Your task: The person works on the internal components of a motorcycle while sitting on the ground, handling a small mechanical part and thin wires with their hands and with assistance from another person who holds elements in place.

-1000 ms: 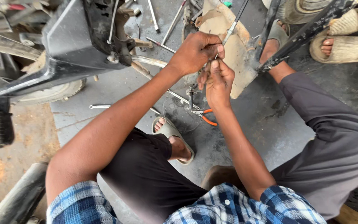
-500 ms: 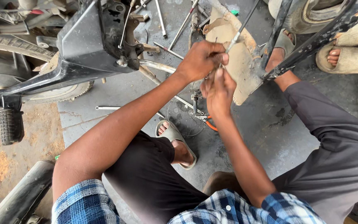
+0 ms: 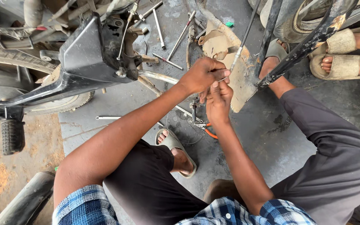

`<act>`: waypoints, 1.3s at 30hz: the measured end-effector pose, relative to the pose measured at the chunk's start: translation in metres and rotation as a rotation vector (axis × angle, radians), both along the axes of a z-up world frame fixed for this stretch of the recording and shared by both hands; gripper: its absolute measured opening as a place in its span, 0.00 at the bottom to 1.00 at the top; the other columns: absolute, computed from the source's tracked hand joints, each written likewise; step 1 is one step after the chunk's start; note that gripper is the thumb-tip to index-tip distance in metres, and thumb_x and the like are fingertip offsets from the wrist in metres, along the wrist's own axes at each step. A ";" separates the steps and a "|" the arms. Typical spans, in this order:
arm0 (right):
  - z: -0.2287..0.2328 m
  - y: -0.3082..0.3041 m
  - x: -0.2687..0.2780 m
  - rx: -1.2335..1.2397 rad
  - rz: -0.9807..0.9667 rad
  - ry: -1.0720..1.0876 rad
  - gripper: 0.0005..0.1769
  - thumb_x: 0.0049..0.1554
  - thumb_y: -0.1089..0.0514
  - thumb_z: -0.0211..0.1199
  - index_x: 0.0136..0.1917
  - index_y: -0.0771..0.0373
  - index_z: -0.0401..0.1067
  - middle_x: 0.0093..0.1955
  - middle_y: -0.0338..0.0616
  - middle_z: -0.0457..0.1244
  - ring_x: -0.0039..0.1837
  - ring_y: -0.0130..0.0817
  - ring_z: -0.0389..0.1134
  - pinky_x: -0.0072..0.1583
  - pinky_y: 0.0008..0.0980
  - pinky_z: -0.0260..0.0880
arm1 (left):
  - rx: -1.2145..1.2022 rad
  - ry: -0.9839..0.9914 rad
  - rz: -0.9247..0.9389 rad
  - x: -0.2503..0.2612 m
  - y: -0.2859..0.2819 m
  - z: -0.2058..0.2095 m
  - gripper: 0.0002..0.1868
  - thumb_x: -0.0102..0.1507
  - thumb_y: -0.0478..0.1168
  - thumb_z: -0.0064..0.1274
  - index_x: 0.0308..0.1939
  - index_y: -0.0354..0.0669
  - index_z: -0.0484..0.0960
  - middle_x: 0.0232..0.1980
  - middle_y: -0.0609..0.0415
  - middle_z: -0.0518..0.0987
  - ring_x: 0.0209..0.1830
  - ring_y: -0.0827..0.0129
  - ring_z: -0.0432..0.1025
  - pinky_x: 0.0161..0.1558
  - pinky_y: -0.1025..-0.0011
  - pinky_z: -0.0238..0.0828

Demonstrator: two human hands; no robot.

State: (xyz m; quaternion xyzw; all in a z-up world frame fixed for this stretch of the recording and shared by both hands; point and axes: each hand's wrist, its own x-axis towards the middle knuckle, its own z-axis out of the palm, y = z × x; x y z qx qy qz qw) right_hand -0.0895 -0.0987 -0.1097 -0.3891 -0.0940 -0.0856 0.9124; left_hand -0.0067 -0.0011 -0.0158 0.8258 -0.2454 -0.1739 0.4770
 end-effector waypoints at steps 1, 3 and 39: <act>0.001 0.003 -0.002 0.002 -0.002 -0.002 0.17 0.71 0.51 0.53 0.46 0.66 0.65 0.35 0.44 0.61 0.38 0.33 0.62 0.44 0.33 0.64 | -0.005 0.044 0.022 0.000 0.002 -0.002 0.18 0.69 0.42 0.59 0.32 0.27 0.80 0.29 0.44 0.80 0.29 0.75 0.67 0.34 0.67 0.71; -0.001 0.008 -0.011 -0.015 0.021 0.110 0.16 0.69 0.52 0.53 0.43 0.64 0.64 0.35 0.41 0.59 0.36 0.33 0.63 0.41 0.33 0.64 | -0.056 0.016 0.023 0.005 0.010 -0.004 0.15 0.67 0.42 0.59 0.33 0.31 0.83 0.29 0.49 0.83 0.28 0.78 0.70 0.34 0.69 0.71; -0.007 -0.016 -0.018 -0.113 0.168 0.073 0.16 0.70 0.51 0.51 0.45 0.64 0.65 0.32 0.42 0.59 0.36 0.31 0.61 0.44 0.31 0.63 | -0.002 0.013 0.089 -0.003 0.002 0.010 0.17 0.61 0.43 0.66 0.25 0.35 0.80 0.20 0.60 0.67 0.22 0.79 0.57 0.27 0.69 0.58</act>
